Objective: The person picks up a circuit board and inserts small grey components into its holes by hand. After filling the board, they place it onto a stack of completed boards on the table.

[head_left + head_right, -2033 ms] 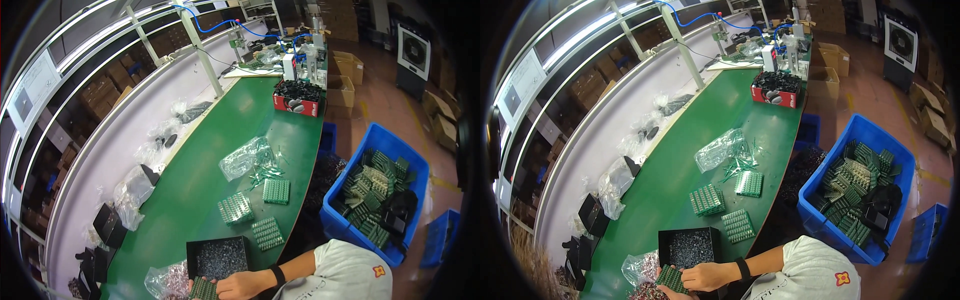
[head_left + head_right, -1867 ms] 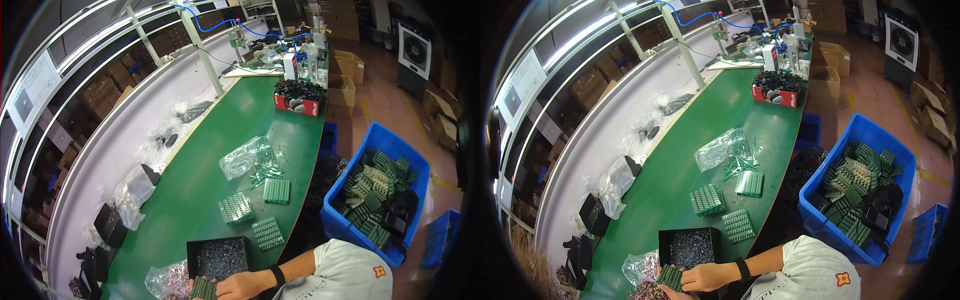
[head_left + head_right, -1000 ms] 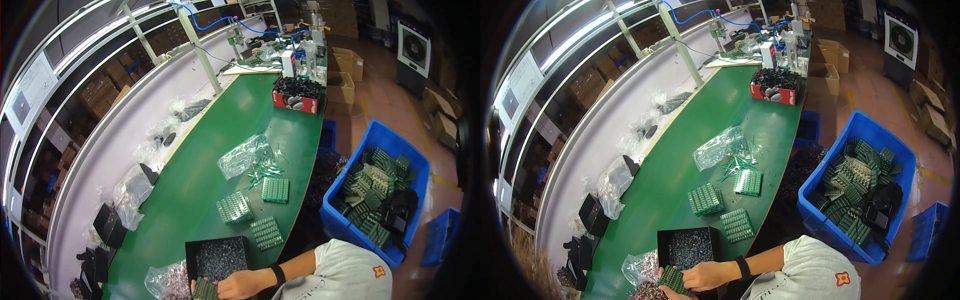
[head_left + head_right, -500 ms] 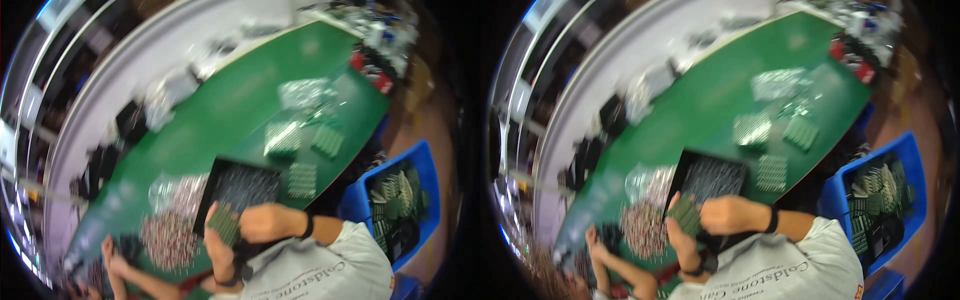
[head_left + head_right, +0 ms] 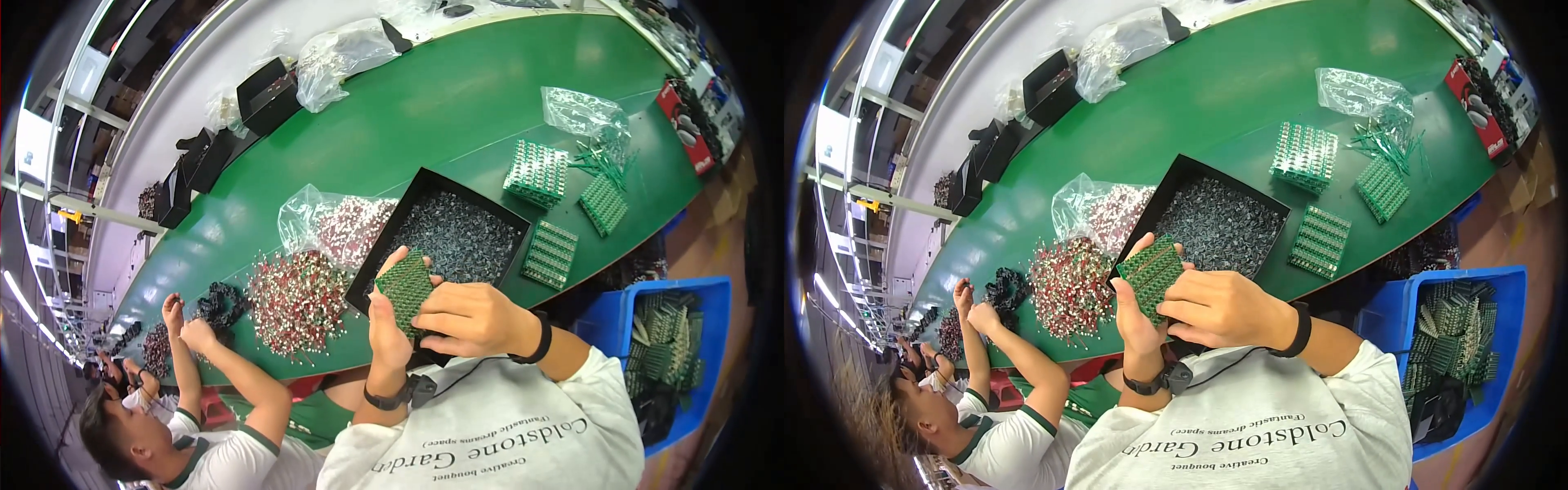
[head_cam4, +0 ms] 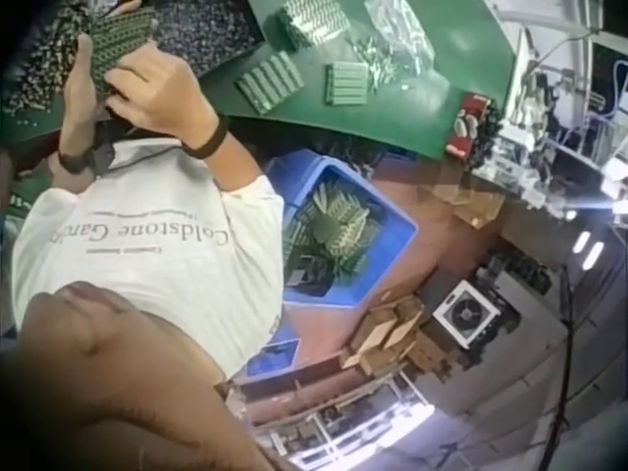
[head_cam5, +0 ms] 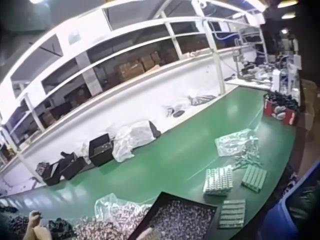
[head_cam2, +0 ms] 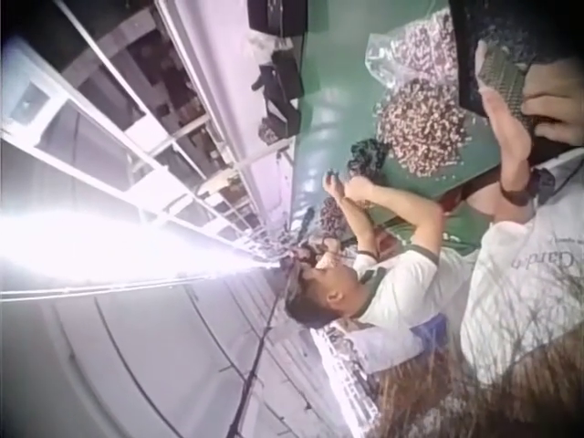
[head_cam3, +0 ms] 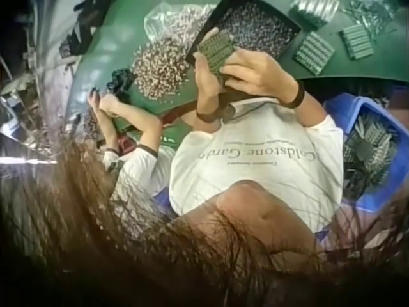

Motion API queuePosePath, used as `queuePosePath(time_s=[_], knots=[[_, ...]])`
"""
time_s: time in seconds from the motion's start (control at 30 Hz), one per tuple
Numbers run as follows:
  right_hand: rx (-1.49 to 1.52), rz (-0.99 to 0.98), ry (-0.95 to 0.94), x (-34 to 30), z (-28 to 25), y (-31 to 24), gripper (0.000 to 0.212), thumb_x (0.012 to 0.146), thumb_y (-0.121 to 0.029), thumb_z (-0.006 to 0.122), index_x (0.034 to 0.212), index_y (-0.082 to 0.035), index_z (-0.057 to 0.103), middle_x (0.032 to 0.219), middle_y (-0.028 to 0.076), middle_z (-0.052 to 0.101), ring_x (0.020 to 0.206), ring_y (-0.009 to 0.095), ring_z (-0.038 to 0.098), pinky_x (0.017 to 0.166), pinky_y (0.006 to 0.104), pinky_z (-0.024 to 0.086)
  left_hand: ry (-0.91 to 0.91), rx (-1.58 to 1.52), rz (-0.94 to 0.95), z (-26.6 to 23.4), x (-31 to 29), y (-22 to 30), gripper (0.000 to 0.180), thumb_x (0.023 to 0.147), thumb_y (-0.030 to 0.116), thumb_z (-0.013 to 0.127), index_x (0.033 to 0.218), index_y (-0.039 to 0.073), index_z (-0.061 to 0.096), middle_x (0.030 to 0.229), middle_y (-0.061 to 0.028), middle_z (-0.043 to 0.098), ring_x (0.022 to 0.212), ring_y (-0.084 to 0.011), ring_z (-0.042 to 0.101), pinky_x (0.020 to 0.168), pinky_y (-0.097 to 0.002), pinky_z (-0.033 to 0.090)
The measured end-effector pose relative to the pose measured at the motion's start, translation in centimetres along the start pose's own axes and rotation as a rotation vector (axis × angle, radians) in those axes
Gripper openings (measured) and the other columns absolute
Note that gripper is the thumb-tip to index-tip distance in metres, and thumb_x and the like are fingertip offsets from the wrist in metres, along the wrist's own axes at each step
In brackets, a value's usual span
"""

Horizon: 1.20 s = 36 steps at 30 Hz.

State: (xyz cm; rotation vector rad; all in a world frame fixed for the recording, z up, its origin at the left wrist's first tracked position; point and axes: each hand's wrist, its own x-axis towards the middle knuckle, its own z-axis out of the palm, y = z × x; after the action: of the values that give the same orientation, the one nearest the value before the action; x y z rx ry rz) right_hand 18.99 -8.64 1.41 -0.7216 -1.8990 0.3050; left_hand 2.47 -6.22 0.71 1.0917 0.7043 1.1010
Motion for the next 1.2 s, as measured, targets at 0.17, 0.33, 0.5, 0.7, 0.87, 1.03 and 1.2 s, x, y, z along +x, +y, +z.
queuePosePath(time_s=[0.17,0.33,0.5,0.7,0.87,1.03,1.2], knots=[[-0.09,-0.021,0.046,-0.2,0.2,-0.1,0.029,0.068,-0.01,0.086,0.092,-0.004,0.071,0.091,0.006,0.067,0.077,0.024,0.068,0.063,0.033,0.056,0.013,0.011,-0.011,0.4,0.3,-0.3,0.084,0.103,0.066,0.032,0.153,-0.001,0.031,0.133,-0.0227,0.059,0.11,-0.0306,0.065,0.097,-0.0444,0.054],[-0.047,0.04,0.064,-0.4,0.6,-0.4,0.026,0.069,-0.008,0.086,0.089,-0.003,0.07,0.089,0.007,0.067,0.075,0.025,0.067,0.062,0.0339,0.056,0.038,0.037,0.034,0.9,0.6,-0.1,0.085,0.103,0.066,0.032,0.153,-0.002,0.031,0.133,-0.0226,0.058,0.111,-0.0297,0.065,0.096,-0.0428,0.054],[-0.005,0.061,0.024,0.0,0.6,-0.2,0.025,0.069,-0.006,0.085,0.089,-0.002,0.07,0.089,0.008,0.067,0.074,0.025,0.066,0.062,0.0339,0.056,-0.008,0.036,0.014,0.3,0.6,-0.3,0.085,0.103,0.066,0.033,0.153,-0.004,0.033,0.134,-0.0181,0.057,0.113,-0.0231,0.062,0.099,-0.0381,0.051],[0.03,0.037,-0.001,-0.3,0.6,0.7,0.023,0.066,0.003,0.08,0.085,-0.002,0.069,0.083,0.008,0.066,0.071,0.025,0.066,0.063,0.034,0.056,-0.019,0.109,0.021,0.3,0.3,-0.3,0.081,0.105,0.063,0.029,0.153,-0.002,0.034,0.134,-0.0167,0.056,0.111,-0.0209,0.061,0.098,-0.0362,0.051],[0.093,0.093,0.091,-1.1,0.3,1.8,0.026,0.062,0.004,0.078,0.084,-0.001,0.068,0.08,0.01,0.064,0.067,0.027,0.065,0.064,0.0354,0.057,0.005,-0.031,-0.027,-0.3,0.5,-0.7,0.08,0.105,0.062,0.03,0.153,-0.002,0.034,0.134,-0.0154,0.057,0.11,-0.0206,0.063,0.096,-0.036,0.053],[0.077,0.146,0.002,-0.3,0.4,1.1,0.027,0.063,-0.003,0.083,0.087,-0.007,0.072,0.084,0.006,0.066,0.071,0.027,0.066,0.082,0.0385,0.06,-0.008,-0.03,0.003,-0.4,0.5,-0.8,0.08,0.106,0.063,0.029,0.154,-0.002,0.033,0.133,-0.0159,0.058,0.11,-0.0218,0.064,0.095,-0.0361,0.053],[0.017,0.138,-0.037,-0.8,0.6,1.3,0.026,0.067,-0.008,0.086,0.089,-0.01,0.073,0.084,0.004,0.067,0.076,0.025,0.068,0.086,0.0396,0.06,-0.018,-0.052,-0.04,-0.7,0.7,-1.2,0.078,0.106,0.062,0.026,0.153,0.0,0.034,0.133,-0.0204,0.06,0.114,-0.027,0.065,0.101,-0.0404,0.052]])
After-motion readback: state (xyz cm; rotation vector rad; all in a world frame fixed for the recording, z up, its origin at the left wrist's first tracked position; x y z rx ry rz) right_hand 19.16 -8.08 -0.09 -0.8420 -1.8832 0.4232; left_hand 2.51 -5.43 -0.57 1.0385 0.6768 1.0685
